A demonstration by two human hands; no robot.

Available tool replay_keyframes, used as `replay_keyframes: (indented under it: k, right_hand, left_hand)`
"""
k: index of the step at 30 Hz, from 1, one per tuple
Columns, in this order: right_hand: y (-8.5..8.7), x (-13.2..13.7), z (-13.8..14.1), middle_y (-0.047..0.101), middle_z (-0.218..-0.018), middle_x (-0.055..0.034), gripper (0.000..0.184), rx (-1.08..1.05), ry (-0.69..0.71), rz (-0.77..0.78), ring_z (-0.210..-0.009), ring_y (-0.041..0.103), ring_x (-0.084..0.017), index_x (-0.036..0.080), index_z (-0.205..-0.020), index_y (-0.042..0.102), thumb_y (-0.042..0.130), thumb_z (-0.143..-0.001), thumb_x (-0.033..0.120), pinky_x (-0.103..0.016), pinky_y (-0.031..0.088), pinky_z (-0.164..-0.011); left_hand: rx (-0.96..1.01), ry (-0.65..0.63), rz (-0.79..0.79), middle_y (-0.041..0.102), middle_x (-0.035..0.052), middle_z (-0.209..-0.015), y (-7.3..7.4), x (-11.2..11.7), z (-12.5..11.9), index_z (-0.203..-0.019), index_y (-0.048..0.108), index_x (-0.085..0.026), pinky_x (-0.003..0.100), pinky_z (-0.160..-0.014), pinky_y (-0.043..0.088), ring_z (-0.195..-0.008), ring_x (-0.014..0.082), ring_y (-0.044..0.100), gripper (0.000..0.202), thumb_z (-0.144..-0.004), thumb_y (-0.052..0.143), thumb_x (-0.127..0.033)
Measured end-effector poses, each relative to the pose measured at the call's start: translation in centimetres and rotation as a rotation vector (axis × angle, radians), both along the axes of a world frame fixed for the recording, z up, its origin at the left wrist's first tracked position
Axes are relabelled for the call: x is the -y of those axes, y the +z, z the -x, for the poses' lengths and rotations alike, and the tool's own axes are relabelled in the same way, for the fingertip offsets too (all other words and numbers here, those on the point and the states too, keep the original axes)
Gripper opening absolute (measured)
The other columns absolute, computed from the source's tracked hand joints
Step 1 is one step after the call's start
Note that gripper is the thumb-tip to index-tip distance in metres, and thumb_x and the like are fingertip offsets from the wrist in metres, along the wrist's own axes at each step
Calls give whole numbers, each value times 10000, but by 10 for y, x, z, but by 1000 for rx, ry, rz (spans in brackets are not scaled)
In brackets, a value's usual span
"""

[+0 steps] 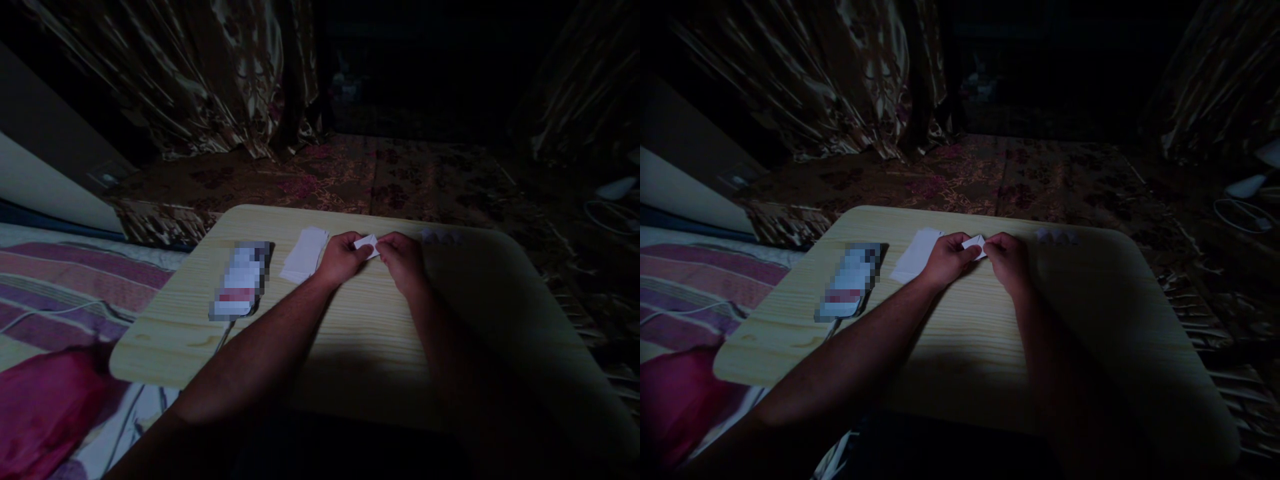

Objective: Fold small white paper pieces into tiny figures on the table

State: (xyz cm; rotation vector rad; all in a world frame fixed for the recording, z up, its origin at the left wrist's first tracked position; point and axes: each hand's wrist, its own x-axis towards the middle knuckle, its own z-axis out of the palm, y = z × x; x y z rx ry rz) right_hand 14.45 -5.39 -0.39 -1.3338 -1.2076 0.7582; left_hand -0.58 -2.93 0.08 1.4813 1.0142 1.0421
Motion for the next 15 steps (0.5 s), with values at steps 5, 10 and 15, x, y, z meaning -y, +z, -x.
replay_keyframes:
  k: [5,10,15]
  right_hand:
    - [-1,-1,0,565,-551,29,158,-3,-12,0,-531,492,-129,180,-747,671,637,-709,330,-249,370,-517]
    - [0,0,0,583,-565,17,156,25,-22,-12,-565,524,-142,179,-730,667,623,-702,327,-251,386,-532]
    - [4,2,1,598,-575,4,194,52,-30,8,-589,546,-156,177,-744,673,610,-704,357,-257,401,-537]
  left_hand:
    - [-18,-18,2,550,-30,-566,0,0,0,-733,619,-151,228,-492,307,-488,78,416,261,-730,713,-394]
    - [-60,-19,-5,529,-35,-543,1,1,1,-727,618,-152,224,-484,293,-475,76,405,253,-726,711,-388]
    - [-67,-29,6,521,-34,-534,3,1,1,-716,604,-154,221,-476,282,-471,78,404,259,-729,702,-394]
